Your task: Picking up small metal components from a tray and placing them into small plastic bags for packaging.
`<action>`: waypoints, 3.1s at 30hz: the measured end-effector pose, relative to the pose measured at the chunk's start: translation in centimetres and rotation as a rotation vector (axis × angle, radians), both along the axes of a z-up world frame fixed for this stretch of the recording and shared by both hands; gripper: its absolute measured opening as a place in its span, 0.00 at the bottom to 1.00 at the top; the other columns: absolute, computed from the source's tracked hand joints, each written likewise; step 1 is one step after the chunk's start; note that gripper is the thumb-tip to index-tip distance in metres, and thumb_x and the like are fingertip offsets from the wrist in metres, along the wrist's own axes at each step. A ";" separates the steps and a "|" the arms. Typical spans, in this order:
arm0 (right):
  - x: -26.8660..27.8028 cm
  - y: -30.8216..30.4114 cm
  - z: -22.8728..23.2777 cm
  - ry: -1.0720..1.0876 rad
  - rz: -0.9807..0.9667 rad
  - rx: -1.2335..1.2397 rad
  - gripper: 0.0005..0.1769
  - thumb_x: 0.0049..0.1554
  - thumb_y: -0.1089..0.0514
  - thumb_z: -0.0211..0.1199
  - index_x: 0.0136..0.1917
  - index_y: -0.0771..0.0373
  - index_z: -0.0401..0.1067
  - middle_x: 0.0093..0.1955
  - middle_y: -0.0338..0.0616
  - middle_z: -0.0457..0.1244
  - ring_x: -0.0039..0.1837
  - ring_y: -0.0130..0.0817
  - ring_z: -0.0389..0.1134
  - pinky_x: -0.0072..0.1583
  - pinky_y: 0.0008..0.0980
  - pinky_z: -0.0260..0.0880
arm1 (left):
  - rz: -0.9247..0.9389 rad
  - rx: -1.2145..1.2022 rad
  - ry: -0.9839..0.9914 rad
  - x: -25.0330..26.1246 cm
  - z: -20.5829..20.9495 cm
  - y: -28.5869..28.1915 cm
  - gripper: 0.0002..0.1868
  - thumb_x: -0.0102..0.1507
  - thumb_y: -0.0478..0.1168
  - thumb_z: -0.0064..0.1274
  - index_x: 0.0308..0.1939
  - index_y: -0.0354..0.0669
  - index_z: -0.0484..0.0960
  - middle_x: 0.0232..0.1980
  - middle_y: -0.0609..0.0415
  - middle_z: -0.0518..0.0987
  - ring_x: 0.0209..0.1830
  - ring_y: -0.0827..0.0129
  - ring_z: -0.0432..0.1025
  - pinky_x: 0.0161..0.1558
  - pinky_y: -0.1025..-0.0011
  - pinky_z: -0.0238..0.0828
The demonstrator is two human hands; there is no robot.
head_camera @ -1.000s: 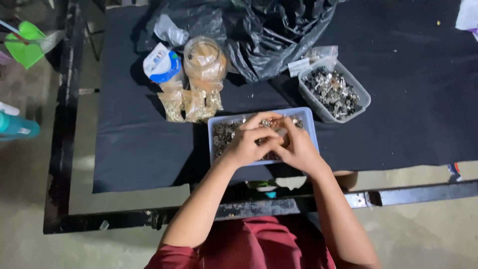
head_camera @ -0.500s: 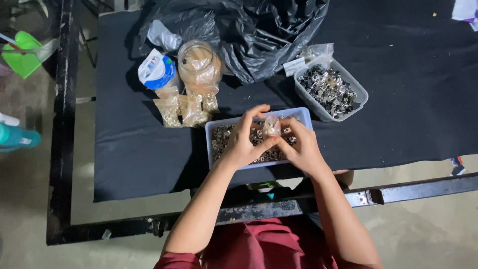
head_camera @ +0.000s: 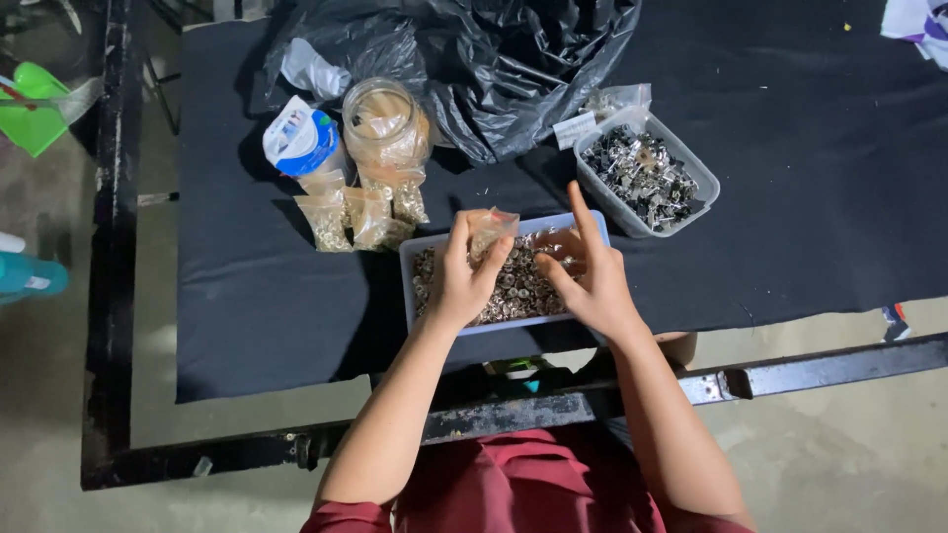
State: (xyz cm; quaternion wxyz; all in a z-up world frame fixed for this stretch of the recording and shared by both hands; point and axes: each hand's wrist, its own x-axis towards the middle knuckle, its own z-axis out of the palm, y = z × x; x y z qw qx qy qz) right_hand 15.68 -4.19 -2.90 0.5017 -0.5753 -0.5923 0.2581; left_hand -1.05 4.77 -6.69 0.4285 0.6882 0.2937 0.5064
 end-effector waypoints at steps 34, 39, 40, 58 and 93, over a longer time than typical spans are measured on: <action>0.0 0.9 -1.7 -0.467 0.056 -0.171 0.10 0.52 0.54 0.68 0.49 0.52 0.80 0.43 0.45 0.70 0.51 0.52 0.72 0.54 0.45 0.73 | -0.043 -0.009 0.187 0.0 0.8 -0.4 0.16 0.69 0.49 0.54 0.50 0.44 0.69 0.36 0.36 0.82 0.33 0.44 0.78 0.32 0.58 0.75; -1.4 1.4 1.5 -0.552 0.117 -0.360 0.23 0.45 0.46 0.73 0.53 0.55 0.81 0.50 0.55 0.71 0.54 0.62 0.72 0.55 0.55 0.73 | 0.008 0.051 0.188 0.0 0.6 -0.2 0.15 0.68 0.49 0.55 0.51 0.45 0.70 0.36 0.36 0.81 0.35 0.41 0.78 0.33 0.59 0.76; -1.1 1.5 0.9 -0.557 0.107 -0.369 0.23 0.45 0.46 0.73 0.53 0.55 0.81 0.50 0.55 0.71 0.54 0.62 0.72 0.55 0.55 0.73 | -0.003 0.046 0.181 0.2 0.7 -0.4 0.15 0.68 0.49 0.55 0.51 0.45 0.70 0.36 0.36 0.81 0.35 0.41 0.78 0.33 0.59 0.76; -1.5 1.3 1.0 -0.411 0.232 -0.384 0.19 0.47 0.53 0.74 0.50 0.63 0.82 0.45 0.57 0.73 0.48 0.62 0.74 0.50 0.54 0.74 | -0.077 -0.035 0.204 0.2 -0.3 -0.2 0.14 0.71 0.52 0.50 0.50 0.48 0.73 0.34 0.42 0.82 0.28 0.55 0.78 0.31 0.62 0.78; -1.1 1.0 1.4 -0.465 0.204 -0.292 0.23 0.44 0.53 0.74 0.52 0.62 0.80 0.47 0.60 0.71 0.50 0.68 0.71 0.52 0.62 0.71 | 0.034 0.060 0.320 0.4 0.0 -0.2 0.16 0.67 0.54 0.54 0.46 0.48 0.74 0.33 0.39 0.82 0.38 0.41 0.79 0.35 0.54 0.77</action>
